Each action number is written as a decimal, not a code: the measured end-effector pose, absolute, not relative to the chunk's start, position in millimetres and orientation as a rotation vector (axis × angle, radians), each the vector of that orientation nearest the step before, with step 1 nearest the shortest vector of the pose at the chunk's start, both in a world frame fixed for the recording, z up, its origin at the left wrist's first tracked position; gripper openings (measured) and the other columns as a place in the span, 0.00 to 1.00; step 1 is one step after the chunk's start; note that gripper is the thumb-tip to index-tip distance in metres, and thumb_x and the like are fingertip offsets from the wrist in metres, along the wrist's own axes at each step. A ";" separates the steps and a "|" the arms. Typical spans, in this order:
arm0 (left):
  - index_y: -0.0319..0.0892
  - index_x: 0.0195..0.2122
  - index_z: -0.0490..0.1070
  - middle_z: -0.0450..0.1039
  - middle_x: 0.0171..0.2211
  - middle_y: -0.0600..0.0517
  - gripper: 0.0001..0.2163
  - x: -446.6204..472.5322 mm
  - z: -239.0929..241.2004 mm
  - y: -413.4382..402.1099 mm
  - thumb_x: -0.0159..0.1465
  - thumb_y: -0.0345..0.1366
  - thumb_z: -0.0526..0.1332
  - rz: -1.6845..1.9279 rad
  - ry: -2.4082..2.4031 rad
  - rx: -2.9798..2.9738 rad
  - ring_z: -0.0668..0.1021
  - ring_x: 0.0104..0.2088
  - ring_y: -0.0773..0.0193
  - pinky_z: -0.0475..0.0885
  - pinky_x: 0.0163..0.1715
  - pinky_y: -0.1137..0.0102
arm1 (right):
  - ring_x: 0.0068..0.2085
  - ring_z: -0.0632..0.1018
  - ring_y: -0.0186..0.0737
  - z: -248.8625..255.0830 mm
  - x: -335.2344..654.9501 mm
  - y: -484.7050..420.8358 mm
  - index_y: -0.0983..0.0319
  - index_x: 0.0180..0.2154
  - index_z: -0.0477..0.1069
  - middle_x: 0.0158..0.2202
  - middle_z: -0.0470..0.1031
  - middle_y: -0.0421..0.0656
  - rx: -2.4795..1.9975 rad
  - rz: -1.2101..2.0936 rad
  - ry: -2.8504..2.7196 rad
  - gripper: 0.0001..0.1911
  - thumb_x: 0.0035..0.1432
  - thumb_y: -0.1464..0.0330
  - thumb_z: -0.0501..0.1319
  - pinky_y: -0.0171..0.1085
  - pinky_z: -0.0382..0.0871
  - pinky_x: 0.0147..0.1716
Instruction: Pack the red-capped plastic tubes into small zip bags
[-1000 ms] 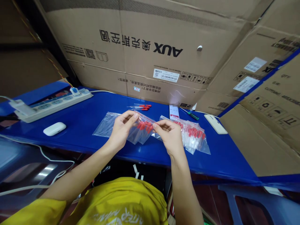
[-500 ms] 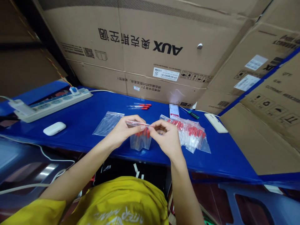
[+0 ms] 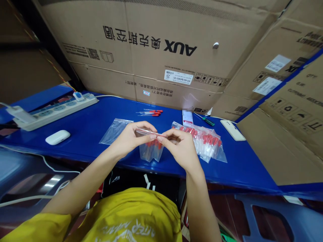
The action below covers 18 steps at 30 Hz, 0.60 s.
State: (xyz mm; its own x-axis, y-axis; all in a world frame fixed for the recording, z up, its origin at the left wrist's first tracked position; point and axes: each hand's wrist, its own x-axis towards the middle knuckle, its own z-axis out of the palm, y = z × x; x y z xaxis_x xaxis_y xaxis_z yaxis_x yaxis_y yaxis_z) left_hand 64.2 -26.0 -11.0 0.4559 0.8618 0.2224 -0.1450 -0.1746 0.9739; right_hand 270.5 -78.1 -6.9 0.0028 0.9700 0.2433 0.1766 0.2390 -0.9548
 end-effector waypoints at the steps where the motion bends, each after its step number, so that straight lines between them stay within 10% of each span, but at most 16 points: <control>1: 0.40 0.38 0.83 0.84 0.33 0.50 0.11 63.0 -10.6 -25.0 0.61 0.42 0.77 1.022 0.670 1.475 0.82 0.32 0.63 0.75 0.37 0.70 | 0.32 0.83 0.42 -6.4 272.0 -77.8 0.58 0.32 0.82 0.30 0.83 0.42 -1.160 0.919 -1.415 0.17 0.56 0.53 0.79 0.41 0.81 0.34; 18: 0.41 0.36 0.83 0.86 0.38 0.47 0.08 51.1 3.0 -29.6 0.69 0.40 0.68 1.071 0.803 1.960 0.84 0.38 0.58 0.75 0.41 0.67 | 0.37 0.84 0.43 -4.9 274.8 -82.9 0.58 0.37 0.81 0.37 0.84 0.43 -1.200 0.890 -1.542 0.12 0.63 0.57 0.74 0.39 0.81 0.36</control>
State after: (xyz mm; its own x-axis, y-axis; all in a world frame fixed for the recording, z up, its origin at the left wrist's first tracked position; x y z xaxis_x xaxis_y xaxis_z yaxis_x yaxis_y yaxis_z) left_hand 51.1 -29.6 3.0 0.4535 0.7937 0.4055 0.1671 -0.5226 0.8360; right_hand 274.8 -82.9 -4.9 -0.0625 0.9676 0.2445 0.2725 0.2523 -0.9285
